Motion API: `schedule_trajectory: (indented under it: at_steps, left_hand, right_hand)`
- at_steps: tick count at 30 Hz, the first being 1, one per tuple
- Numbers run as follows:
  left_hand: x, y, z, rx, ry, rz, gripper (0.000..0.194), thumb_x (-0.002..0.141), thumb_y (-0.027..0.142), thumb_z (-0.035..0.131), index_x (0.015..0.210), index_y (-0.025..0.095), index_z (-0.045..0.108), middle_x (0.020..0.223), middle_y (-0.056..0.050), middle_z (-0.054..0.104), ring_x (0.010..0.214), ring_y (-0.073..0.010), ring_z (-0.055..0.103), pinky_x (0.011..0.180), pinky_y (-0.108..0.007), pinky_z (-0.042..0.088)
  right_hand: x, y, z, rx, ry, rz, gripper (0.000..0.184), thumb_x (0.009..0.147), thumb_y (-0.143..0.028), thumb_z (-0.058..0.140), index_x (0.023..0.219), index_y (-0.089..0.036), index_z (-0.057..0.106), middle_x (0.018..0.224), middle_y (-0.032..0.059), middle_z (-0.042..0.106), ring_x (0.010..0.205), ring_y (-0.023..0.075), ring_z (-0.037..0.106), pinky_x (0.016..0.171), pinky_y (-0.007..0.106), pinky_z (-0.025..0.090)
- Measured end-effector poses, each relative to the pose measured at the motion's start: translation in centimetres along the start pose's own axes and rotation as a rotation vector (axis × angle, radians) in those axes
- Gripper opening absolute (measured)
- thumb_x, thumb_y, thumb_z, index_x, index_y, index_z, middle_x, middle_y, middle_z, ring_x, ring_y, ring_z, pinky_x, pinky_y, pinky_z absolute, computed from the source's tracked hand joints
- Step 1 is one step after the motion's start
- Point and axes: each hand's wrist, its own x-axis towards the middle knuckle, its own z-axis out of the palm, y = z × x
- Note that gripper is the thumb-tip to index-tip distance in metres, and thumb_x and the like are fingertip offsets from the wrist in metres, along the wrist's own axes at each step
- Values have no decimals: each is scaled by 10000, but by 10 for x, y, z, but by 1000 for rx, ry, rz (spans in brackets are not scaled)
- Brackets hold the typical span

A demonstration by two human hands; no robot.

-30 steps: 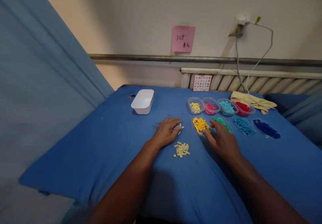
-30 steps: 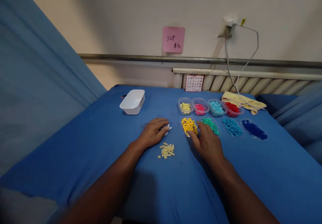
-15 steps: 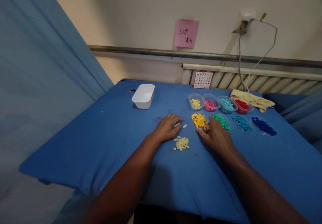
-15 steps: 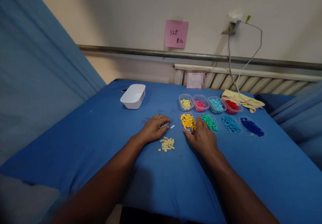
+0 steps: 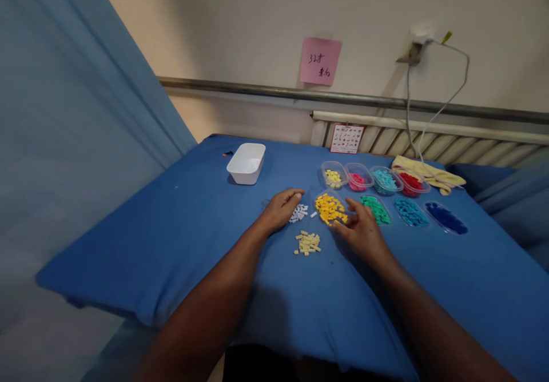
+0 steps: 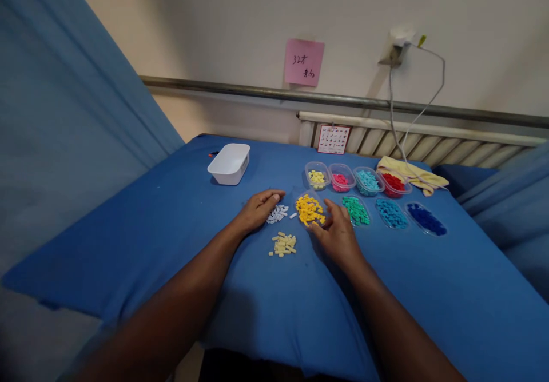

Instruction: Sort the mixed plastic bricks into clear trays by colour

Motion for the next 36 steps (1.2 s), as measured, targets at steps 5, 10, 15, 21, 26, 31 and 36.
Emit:
schedule_trajectory:
  at_steps: [5, 10, 15, 21, 26, 31, 36]
  left_hand:
    - [2, -5, -1, -38, 12, -6, 609, 1066, 629, 546, 1346, 150, 799, 1331, -129, 807, 1268, -324, 735, 1174, -470, 542]
    - [4, -6, -1, -46, 6, -29, 616, 1068, 662, 551, 1347, 172, 799, 1345, -117, 806, 1283, -322, 730, 1185, -467, 535]
    - [3, -8, 2, -53, 4, -20, 615, 1078, 658, 548, 1368, 175, 796, 1364, -120, 800, 1300, -320, 725, 1208, -471, 525]
    - [1, -3, 4, -83, -7, -25, 614, 1075, 645, 554, 1363, 160, 796, 1385, -134, 793, 1327, -321, 719, 1238, -485, 505]
    - [-1, 3, 5, -125, -38, -43, 587, 1064, 632, 575, 1345, 168, 799, 1366, -125, 802, 1301, -317, 733, 1211, -497, 527]
    - [0, 4, 8, -209, -7, -49, 636, 1038, 692, 606, 1335, 162, 794, 1356, -137, 800, 1278, -319, 740, 1186, -500, 547]
    - [1, 11, 11, -433, -18, -91, 741, 1015, 810, 572, 1214, 136, 807, 1230, -151, 826, 1133, -296, 779, 1097, -461, 596]
  right_hand:
    - [2, -12, 4, 429, -28, 206, 787, 777, -520, 878, 1453, -177, 665, 1060, 66, 731, 816, 219, 698, 766, 398, 615]
    - [2, -31, 0, 635, -91, 293, 653, 705, -545, 963, 1219, -190, 773, 876, 21, 738, 744, 188, 663, 700, 346, 573]
    - [-6, -44, 1, 606, -202, 297, 575, 774, -652, 920, 1090, -181, 823, 805, 43, 749, 726, 195, 662, 649, 317, 543]
    - [-17, -45, 6, 472, -183, 138, 521, 898, -620, 815, 1169, -175, 805, 883, 57, 786, 748, 198, 691, 664, 309, 545]
    - [-22, -35, 12, 290, -148, -13, 462, 989, -542, 727, 1246, -165, 797, 818, 22, 765, 669, 184, 679, 643, 308, 542]
    - [-25, -36, 8, 215, -170, -99, 327, 1045, -490, 685, 1123, -199, 813, 905, 44, 830, 740, 202, 753, 693, 313, 576]
    - [-30, -47, 1, 90, -161, -226, 250, 1063, -432, 682, 1039, -220, 812, 862, 30, 826, 703, 199, 756, 675, 319, 569]
